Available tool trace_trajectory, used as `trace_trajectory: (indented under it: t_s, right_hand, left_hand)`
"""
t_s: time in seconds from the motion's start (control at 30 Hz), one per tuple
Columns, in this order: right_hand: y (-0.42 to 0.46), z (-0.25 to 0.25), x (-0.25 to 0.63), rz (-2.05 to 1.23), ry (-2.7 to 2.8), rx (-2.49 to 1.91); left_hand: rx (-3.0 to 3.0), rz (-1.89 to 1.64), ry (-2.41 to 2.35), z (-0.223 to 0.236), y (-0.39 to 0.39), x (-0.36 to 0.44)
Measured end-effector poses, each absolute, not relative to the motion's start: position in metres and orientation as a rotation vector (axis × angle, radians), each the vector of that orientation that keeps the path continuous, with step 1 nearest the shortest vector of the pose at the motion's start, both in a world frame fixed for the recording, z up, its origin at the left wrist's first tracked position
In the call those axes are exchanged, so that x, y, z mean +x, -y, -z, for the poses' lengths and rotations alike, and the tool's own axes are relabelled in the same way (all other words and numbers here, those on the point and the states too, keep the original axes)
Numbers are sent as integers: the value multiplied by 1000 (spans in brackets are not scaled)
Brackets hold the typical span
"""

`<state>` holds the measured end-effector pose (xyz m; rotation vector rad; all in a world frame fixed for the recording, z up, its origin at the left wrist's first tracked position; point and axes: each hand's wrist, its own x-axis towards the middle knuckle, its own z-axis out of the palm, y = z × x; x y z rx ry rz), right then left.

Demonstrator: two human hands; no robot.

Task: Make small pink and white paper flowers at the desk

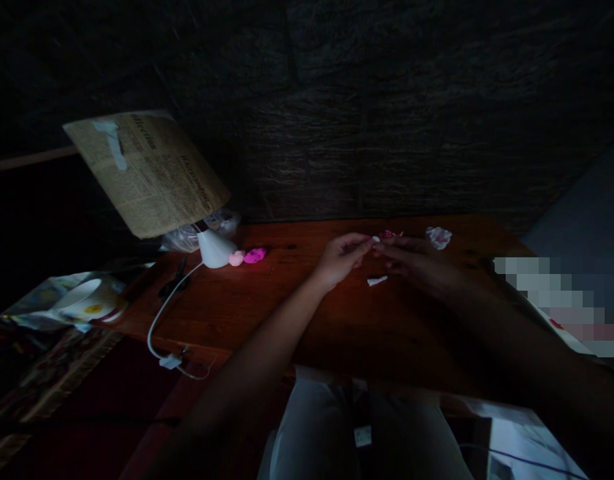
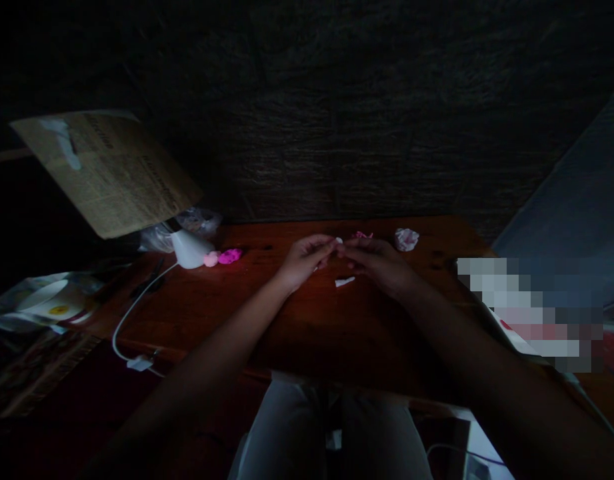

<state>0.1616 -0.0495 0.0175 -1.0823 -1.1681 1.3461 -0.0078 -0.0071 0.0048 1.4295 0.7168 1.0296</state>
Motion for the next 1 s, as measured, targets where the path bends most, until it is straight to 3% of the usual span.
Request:
trace_trajectory:
  t_s: [1.0]
  right_hand:
    - [48,-14,162,-1246,1242,-1092]
  left_hand:
    - [1538,-1051,-673,0,7,-6]
